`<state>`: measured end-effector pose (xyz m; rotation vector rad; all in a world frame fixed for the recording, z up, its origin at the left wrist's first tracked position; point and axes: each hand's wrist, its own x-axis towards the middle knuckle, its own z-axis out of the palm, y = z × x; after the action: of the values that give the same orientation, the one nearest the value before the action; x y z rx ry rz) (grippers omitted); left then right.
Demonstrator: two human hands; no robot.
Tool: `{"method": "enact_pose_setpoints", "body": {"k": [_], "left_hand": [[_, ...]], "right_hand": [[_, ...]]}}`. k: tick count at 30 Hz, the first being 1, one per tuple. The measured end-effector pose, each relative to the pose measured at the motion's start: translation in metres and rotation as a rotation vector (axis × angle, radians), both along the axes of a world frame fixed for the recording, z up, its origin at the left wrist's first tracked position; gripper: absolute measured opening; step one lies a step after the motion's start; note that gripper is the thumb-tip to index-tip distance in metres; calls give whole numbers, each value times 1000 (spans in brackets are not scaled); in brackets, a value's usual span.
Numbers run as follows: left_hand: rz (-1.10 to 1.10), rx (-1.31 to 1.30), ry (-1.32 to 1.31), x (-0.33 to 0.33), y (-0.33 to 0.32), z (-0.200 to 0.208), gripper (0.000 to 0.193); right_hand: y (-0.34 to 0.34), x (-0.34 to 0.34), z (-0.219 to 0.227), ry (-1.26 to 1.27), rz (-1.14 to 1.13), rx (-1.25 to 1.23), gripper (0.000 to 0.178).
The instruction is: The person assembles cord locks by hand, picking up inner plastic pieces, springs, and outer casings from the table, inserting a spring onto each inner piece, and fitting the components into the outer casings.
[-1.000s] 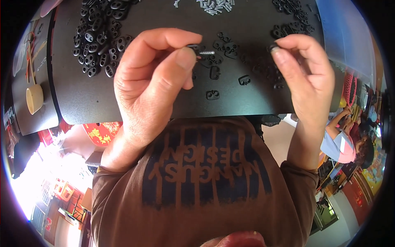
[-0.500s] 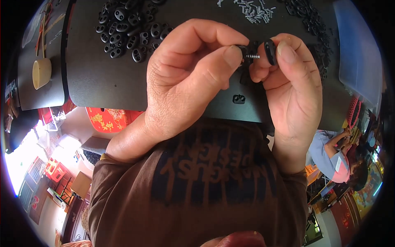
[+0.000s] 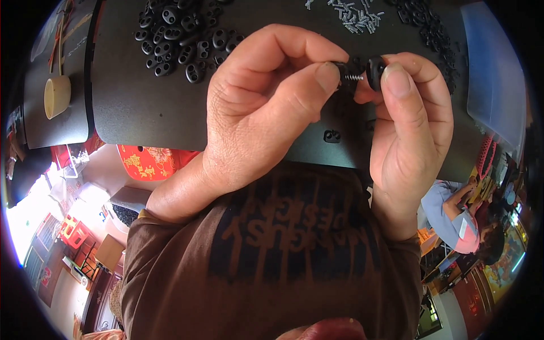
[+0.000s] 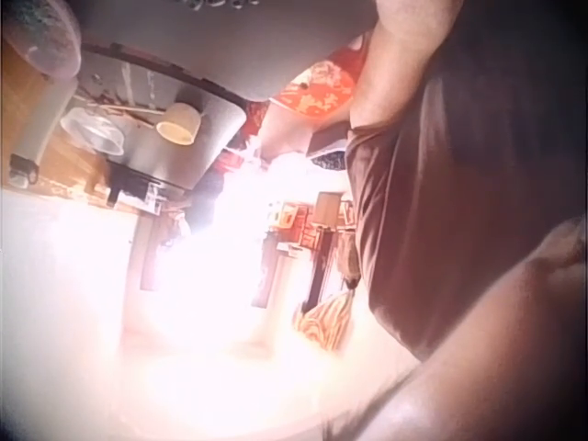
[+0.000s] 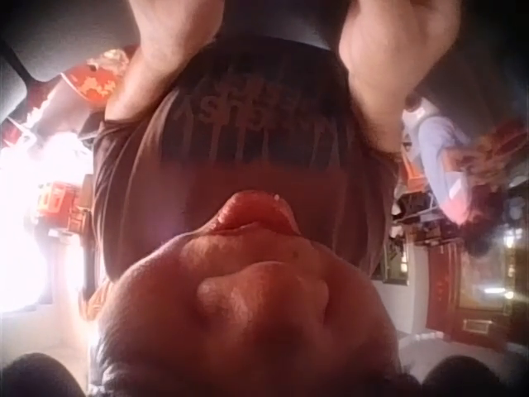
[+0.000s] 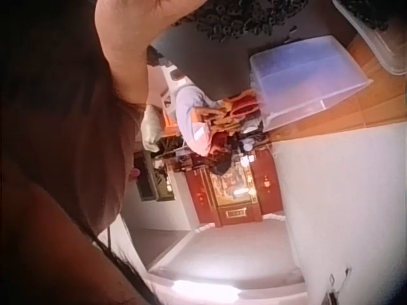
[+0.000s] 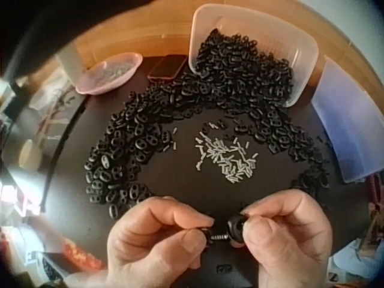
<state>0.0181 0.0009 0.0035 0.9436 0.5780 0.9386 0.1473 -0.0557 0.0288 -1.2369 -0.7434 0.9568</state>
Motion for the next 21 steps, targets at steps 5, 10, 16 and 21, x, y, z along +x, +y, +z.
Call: {"method": "enact_pose_setpoints", "body": {"k": [5, 10, 16, 21], "left_hand": [[14, -3, 0, 0, -1, 1, 14], [-2, -2, -4, -2, 0, 0, 13], [-11, 7, -18, -3, 1, -1, 13], [4, 17, -45, -2, 0, -2, 13]], "right_hand": [[0, -2, -1, -42, 33, 74, 17], [1, -6, -3, -141, -3, 133, 16], [1, -7, -5, -224, -12, 177, 15], [1, -9, -7, -264, -27, 197, 15]]}}
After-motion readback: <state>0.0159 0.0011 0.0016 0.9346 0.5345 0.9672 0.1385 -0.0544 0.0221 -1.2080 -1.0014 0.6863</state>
